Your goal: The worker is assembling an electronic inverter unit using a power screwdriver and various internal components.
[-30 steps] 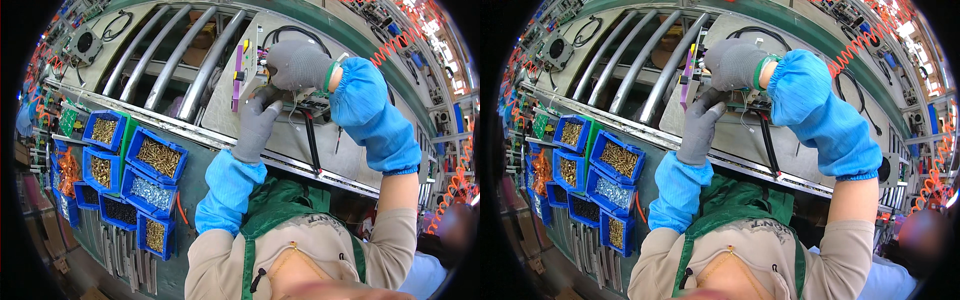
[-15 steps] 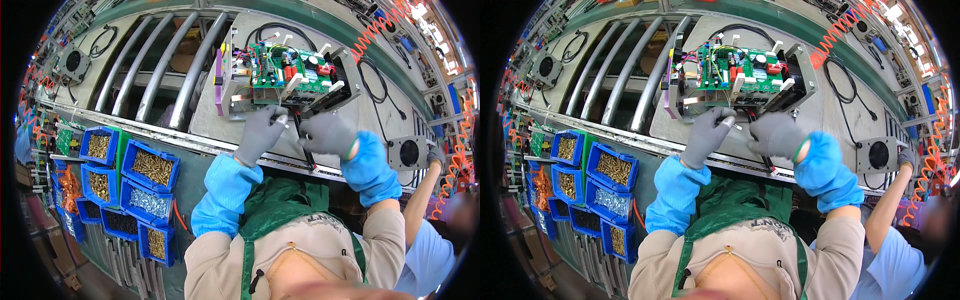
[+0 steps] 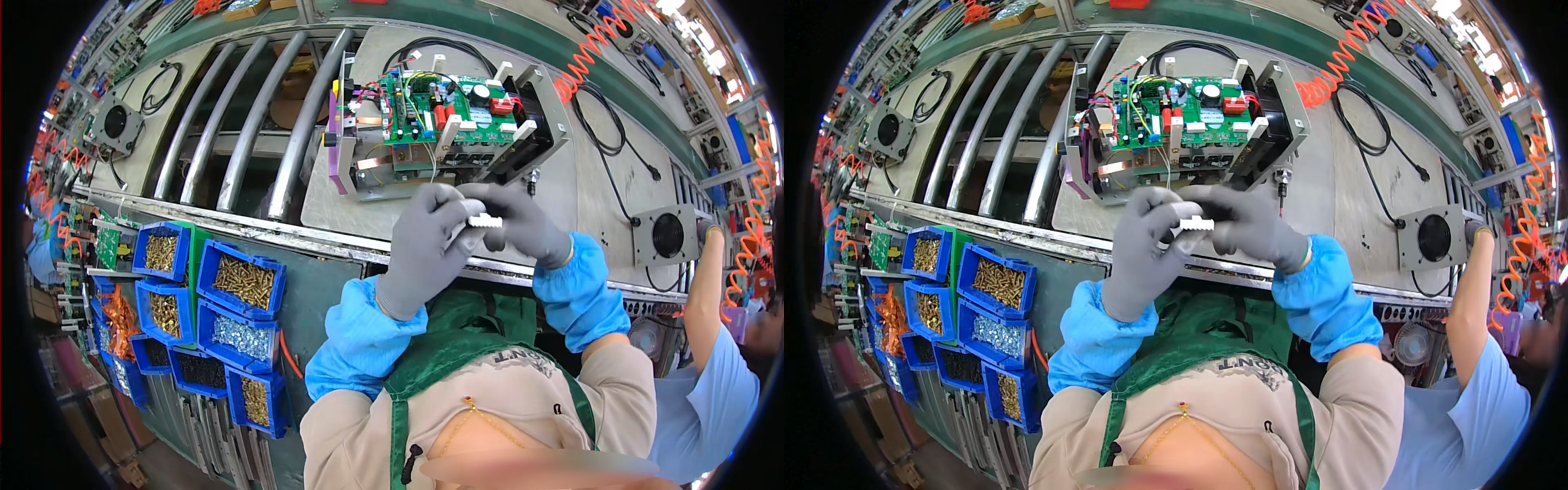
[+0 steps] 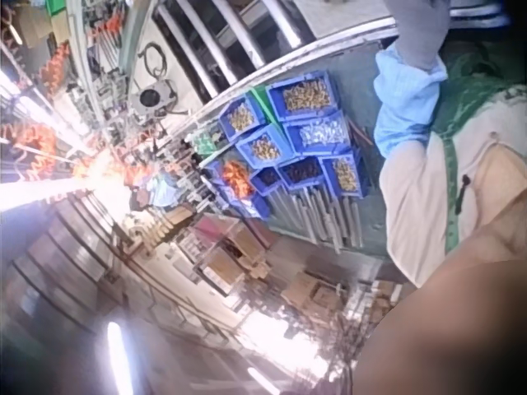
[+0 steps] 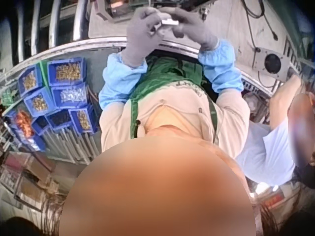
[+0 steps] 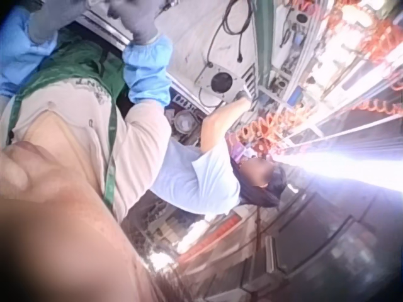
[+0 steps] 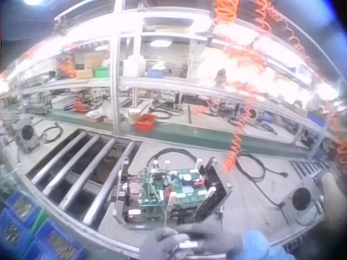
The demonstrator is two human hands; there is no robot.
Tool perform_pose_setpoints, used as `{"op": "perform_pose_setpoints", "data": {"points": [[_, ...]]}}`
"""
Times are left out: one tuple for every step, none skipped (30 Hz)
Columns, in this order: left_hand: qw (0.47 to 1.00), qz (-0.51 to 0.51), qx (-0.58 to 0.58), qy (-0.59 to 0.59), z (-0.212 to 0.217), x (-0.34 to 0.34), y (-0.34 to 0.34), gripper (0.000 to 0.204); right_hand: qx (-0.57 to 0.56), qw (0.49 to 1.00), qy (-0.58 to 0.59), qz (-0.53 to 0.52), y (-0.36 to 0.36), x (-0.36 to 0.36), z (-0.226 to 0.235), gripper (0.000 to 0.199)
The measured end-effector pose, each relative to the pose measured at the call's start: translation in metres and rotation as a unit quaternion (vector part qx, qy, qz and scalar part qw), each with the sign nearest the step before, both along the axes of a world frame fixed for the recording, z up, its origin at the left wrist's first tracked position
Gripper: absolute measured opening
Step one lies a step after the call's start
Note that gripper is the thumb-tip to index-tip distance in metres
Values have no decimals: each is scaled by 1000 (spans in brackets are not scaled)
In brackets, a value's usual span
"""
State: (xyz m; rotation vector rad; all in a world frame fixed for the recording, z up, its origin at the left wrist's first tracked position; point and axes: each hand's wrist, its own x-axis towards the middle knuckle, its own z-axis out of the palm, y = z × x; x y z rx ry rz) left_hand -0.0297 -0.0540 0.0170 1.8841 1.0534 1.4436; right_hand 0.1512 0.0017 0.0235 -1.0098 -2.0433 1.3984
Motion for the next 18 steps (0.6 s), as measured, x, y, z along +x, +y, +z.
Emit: {"op": "perform_pose_setpoints", "data": {"points": [[995,31,-19,-88,3,1,4,28,120,992,-26,38,1,-2,-4,38],[998,57,14,-39,5,1,6,23,224,974,-5,38,5,-7,-10,42],[998,52,25,-34,6,1,9,23,218,976,-18,14,12,-9,-13,42],[998,40,18,-45,7,0,12,22,192,974,-117,-8,20,-12,-17,46],[999,22,4,-48,8,0,13,20,145,961,-233,-42,24,-12,-19,51],[999,40,-6,-36,8,-3,15,18,172,922,-347,-29,28,-14,-20,54],[998,47,6,-38,8,-5,16,18,201,929,-311,-17,29,-15,-19,54],[997,44,-25,-61,9,-8,18,17,216,945,-242,-44,27,-15,-17,50],[994,41,-51,-91,9,-11,19,16,204,956,-200,-74,26,-17,-14,46],[987,51,-69,-138,10,-13,22,17,272,957,-62,-74,22,-17,-10,46],[987,57,-68,-138,11,-15,23,17,261,960,-66,-78,24,-20,-6,46],[982,20,-90,-163,12,-15,23,19,294,953,-62,-45,23,-22,-2,50],[975,-21,-117,-185,15,-17,24,21,320,944,-77,-11,24,-25,3,54],[990,-1,-44,-138,17,-16,25,27,393,915,-89,-9,27,-29,7,54],[990,-1,-39,-137,19,-17,22,27,405,911,-76,-5,27,-31,12,54],[983,28,-100,-149,22,-18,15,29,424,888,-177,-37,27,-34,16,52],[972,56,-164,-161,24,-19,11,32,436,851,-280,-87,25,-38,20,51],[971,26,-175,-162,26,-24,9,38,472,824,-302,-82,24,-43,23,50]]}}
